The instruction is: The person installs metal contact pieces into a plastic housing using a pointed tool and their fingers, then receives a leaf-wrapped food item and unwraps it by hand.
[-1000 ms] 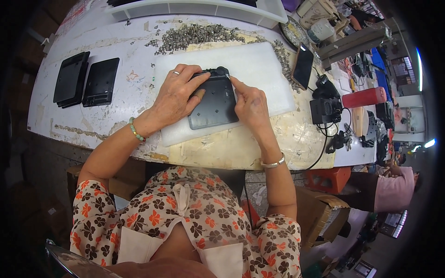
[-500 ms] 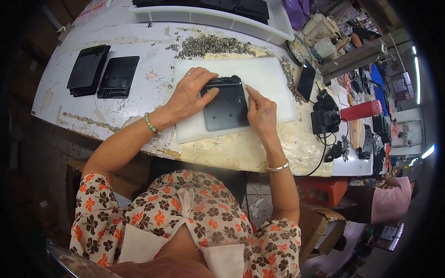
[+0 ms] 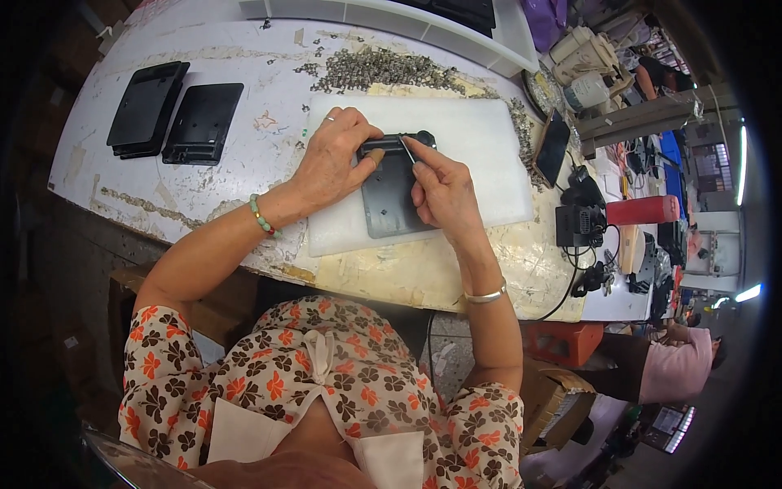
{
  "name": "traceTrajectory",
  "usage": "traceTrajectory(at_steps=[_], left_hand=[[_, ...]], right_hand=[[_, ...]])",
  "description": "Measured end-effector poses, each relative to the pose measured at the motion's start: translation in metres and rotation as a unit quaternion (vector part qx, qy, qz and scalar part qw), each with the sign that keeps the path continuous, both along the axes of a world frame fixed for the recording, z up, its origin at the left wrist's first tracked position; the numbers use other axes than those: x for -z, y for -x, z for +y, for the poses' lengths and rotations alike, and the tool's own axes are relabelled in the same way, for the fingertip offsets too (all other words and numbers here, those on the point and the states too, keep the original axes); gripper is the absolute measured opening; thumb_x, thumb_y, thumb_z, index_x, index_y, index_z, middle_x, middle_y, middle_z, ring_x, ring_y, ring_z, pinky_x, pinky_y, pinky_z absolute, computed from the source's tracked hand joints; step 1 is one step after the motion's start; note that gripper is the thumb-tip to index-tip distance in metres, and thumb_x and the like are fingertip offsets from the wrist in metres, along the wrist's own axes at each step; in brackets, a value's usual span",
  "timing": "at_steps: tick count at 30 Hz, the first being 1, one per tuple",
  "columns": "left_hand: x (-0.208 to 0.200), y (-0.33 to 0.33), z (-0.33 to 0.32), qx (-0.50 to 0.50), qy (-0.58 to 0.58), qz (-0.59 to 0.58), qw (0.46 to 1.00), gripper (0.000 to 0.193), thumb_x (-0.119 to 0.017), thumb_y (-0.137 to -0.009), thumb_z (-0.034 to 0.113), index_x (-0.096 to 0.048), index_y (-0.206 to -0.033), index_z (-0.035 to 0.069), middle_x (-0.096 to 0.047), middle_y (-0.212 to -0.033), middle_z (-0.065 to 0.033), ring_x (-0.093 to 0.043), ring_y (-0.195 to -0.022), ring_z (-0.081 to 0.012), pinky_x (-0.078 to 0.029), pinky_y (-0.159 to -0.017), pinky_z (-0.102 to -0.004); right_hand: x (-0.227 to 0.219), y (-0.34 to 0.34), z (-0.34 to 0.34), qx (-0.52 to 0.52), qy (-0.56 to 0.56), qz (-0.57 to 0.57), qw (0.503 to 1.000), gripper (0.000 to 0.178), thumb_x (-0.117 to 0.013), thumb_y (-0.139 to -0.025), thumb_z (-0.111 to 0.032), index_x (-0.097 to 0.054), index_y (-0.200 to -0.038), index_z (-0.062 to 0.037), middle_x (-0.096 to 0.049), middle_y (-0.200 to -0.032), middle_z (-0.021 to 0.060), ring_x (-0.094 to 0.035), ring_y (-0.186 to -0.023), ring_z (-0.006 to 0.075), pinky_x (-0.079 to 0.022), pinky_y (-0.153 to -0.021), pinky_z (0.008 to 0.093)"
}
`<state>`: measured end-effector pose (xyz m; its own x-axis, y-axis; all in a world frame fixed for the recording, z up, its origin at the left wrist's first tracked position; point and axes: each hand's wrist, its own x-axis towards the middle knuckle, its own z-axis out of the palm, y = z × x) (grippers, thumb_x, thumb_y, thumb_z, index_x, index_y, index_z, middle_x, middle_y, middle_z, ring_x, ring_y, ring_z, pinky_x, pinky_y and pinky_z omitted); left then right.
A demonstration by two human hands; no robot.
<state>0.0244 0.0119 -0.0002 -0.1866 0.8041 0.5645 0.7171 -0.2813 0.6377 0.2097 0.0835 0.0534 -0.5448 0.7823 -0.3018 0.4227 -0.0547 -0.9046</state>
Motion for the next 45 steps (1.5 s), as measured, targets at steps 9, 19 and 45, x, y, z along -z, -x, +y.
traceTrajectory(at_steps=[9, 19, 45], left_hand=[[0.004, 0.002, 0.000, 0.001, 0.010, 0.006, 1.000, 0.022, -0.076, -0.076, 0.001, -0.065, -0.096, -0.002, -0.057, -0.091, -0.0117, -0.054, -0.088, -0.0294, -0.047, -0.076, -0.0398], [0.003, 0.000, 0.001, 0.003, 0.015, 0.004, 1.000, 0.024, -0.076, -0.076, 0.001, -0.066, -0.097, -0.002, -0.057, -0.093, -0.0116, -0.053, -0.089, -0.0296, -0.047, -0.076, -0.0398], [-0.003, 0.028, 0.000, 0.082, 0.123, -0.100, 0.984, 0.026, -0.075, -0.074, 0.001, -0.062, -0.095, -0.003, -0.056, -0.100, -0.0099, -0.061, -0.078, -0.0190, -0.054, -0.071, -0.0314]], right_hand=[[0.003, 0.004, 0.002, -0.005, 0.020, -0.001, 1.000, 0.038, -0.051, -0.100, -0.005, -0.062, -0.136, -0.0098, -0.050, -0.057, -0.0034, -0.038, -0.043, 0.0040, -0.031, -0.039, 0.0222], [0.010, 0.004, -0.001, -0.030, -0.128, -0.031, 0.991, 0.037, -0.049, -0.100, -0.005, -0.063, -0.135, -0.0084, -0.050, -0.058, -0.0041, -0.041, -0.048, 0.0036, -0.035, -0.043, 0.0226], [0.016, 0.023, -0.028, -0.118, -0.432, -0.072, 0.891, 0.053, -0.058, -0.081, 0.010, -0.066, -0.129, -0.0091, -0.069, -0.080, 0.0216, -0.068, -0.066, 0.0341, -0.053, -0.061, 0.0396]])
